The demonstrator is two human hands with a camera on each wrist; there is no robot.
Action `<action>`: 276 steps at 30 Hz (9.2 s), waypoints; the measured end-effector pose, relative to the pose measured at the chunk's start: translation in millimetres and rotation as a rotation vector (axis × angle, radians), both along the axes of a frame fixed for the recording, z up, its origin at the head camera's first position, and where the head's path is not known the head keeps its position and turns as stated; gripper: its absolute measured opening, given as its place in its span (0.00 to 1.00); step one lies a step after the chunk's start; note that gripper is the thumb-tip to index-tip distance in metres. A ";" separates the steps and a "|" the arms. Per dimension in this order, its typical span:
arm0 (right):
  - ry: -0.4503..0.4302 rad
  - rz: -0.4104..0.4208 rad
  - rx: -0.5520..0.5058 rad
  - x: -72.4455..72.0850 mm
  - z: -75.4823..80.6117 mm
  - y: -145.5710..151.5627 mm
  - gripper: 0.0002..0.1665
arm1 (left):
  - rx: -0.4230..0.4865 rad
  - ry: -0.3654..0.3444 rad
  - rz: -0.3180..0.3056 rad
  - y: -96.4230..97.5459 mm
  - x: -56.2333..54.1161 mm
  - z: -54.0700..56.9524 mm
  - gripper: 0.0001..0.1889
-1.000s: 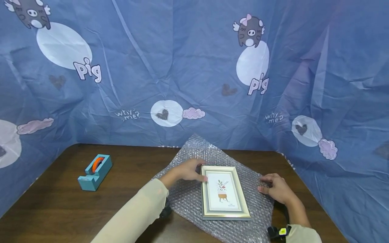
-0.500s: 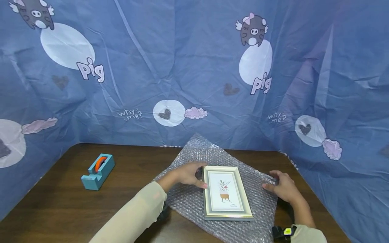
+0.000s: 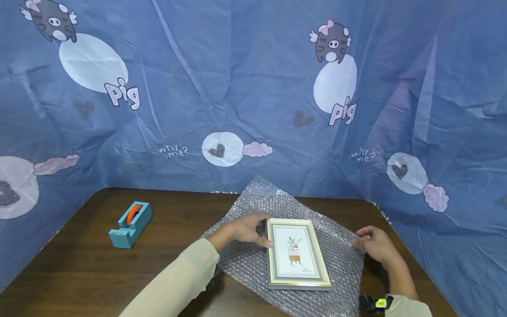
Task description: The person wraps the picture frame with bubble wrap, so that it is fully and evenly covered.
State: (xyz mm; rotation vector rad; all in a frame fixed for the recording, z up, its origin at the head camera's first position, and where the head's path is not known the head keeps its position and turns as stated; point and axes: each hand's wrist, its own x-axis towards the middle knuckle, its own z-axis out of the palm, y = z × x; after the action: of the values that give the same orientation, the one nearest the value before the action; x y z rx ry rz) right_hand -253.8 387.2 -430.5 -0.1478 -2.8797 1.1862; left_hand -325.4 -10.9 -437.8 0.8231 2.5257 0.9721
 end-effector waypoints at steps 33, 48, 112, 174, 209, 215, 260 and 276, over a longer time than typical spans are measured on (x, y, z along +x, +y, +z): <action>0.043 0.246 -0.190 -3.5 41.3 -67.6 0.21 | 0.009 0.007 0.009 1.9 -1.0 -0.9 0.51; -0.039 0.274 -0.308 -8.5 40.2 -151.9 0.21 | 0.004 0.014 0.028 2.8 -0.2 0.0 0.50; 0.321 0.684 0.450 -17.6 -1.2 -82.7 0.29 | -0.097 0.276 0.175 29.8 8.0 2.5 0.24; 0.344 0.728 0.487 -12.7 -11.2 -92.4 0.27 | 0.286 -0.501 0.338 -147.3 65.7 30.8 0.08; 0.411 0.549 0.507 -12.6 -15.4 -91.2 0.39 | 0.666 -0.265 0.039 50.3 45.6 30.6 0.18; 0.352 0.494 0.463 -14.7 -17.4 -88.5 0.37 | 0.576 -0.182 -0.041 70.3 51.7 25.5 0.12; 0.178 0.657 0.165 -20.0 -4.0 -67.2 0.40 | -0.331 0.360 -0.408 79.3 65.9 10.7 0.25; 0.224 0.689 0.256 -19.5 -5.5 -79.2 0.30 | -0.320 0.360 -0.432 61.5 71.6 15.0 0.24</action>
State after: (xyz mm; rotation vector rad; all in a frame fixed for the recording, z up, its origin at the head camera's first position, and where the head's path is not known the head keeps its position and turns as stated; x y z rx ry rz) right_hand -273.3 308.0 -436.0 0.9784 -2.9038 0.7796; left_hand -253.8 50.6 -422.8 1.4567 2.5180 0.2915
